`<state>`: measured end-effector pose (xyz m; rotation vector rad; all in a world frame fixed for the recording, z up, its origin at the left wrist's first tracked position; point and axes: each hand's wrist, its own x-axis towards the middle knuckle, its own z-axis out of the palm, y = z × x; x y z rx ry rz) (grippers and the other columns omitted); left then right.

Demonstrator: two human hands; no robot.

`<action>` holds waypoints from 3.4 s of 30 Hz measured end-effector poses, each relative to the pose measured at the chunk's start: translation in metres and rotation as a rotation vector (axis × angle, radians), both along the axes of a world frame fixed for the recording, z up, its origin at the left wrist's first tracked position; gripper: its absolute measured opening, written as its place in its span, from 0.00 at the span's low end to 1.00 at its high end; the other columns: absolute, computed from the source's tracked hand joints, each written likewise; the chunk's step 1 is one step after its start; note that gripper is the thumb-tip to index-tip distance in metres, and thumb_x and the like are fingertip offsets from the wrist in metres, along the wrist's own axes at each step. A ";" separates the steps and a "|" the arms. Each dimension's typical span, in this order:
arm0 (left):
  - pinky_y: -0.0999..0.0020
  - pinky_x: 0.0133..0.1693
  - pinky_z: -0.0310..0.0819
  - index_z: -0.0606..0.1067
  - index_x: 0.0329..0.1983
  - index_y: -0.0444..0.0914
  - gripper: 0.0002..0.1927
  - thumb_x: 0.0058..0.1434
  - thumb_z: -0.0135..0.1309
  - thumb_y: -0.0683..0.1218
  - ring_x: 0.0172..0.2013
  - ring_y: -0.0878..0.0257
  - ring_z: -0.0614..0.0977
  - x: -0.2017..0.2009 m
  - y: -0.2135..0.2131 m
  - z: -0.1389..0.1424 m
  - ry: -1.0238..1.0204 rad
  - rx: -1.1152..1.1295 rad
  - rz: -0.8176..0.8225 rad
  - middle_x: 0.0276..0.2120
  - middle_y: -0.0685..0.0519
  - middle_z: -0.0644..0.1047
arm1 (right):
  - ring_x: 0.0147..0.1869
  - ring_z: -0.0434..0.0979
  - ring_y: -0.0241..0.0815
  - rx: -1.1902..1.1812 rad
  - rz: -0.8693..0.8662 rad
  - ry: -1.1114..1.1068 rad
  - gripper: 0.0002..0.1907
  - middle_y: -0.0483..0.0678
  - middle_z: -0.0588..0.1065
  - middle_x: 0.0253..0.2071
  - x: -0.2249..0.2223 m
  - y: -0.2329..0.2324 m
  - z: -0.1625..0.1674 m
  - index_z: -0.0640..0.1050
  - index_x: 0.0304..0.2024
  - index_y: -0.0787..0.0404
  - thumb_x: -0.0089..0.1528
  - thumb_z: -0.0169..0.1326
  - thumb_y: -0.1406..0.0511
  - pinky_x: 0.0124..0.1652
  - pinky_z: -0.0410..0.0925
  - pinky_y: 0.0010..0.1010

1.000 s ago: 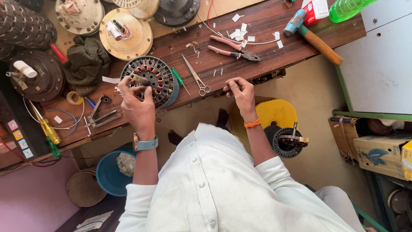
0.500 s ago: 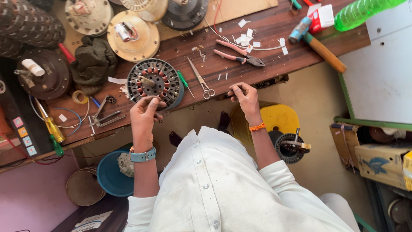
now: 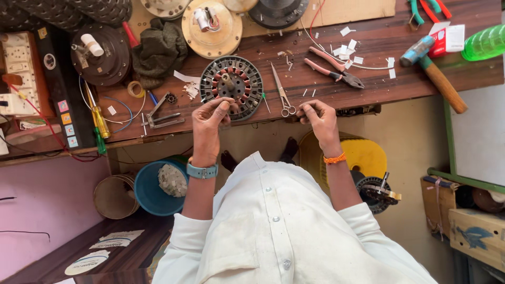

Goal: The person inserts copper wire coils into the slots of a fan motor stator held on the workbench, pressing the windings down by hand and using a green-handled screwdriver to seat them. They then place paper insulation strips around the stator and continue fitting the windings, with scissors and pliers on the bench.

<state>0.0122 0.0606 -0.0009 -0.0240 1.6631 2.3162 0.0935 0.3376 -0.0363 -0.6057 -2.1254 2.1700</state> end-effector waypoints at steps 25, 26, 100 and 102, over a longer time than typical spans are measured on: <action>0.68 0.43 0.79 0.80 0.43 0.48 0.08 0.61 0.63 0.46 0.40 0.58 0.83 0.050 -0.007 0.049 0.824 -0.321 -0.061 0.41 0.57 0.80 | 0.55 0.79 0.41 0.743 0.348 0.633 0.10 0.51 0.77 0.49 -0.018 -0.118 0.047 0.78 0.50 0.67 0.66 0.55 0.71 0.55 0.71 0.27; 0.69 0.41 0.79 0.80 0.43 0.49 0.07 0.61 0.63 0.46 0.39 0.58 0.83 0.052 -0.008 0.050 0.824 -0.320 -0.051 0.41 0.58 0.80 | 0.54 0.80 0.42 0.842 0.362 0.682 0.09 0.51 0.78 0.47 -0.021 -0.120 0.051 0.79 0.49 0.65 0.66 0.57 0.69 0.53 0.71 0.27; 0.76 0.25 0.74 0.79 0.49 0.30 0.11 0.69 0.58 0.43 0.30 0.61 0.86 -0.091 -0.028 0.046 0.098 0.229 0.188 0.35 0.43 0.84 | 0.40 0.79 0.45 0.162 0.045 -0.478 0.35 0.50 0.80 0.38 -0.011 -0.029 0.004 0.69 0.67 0.54 0.57 0.62 0.69 0.40 0.69 0.35; 0.76 0.24 0.74 0.79 0.47 0.30 0.10 0.69 0.58 0.43 0.29 0.63 0.86 -0.072 -0.002 0.045 0.111 0.170 0.136 0.34 0.45 0.84 | 0.39 0.77 0.40 -0.040 0.116 -0.412 0.32 0.47 0.78 0.36 0.006 -0.013 0.015 0.72 0.64 0.58 0.55 0.62 0.69 0.39 0.69 0.31</action>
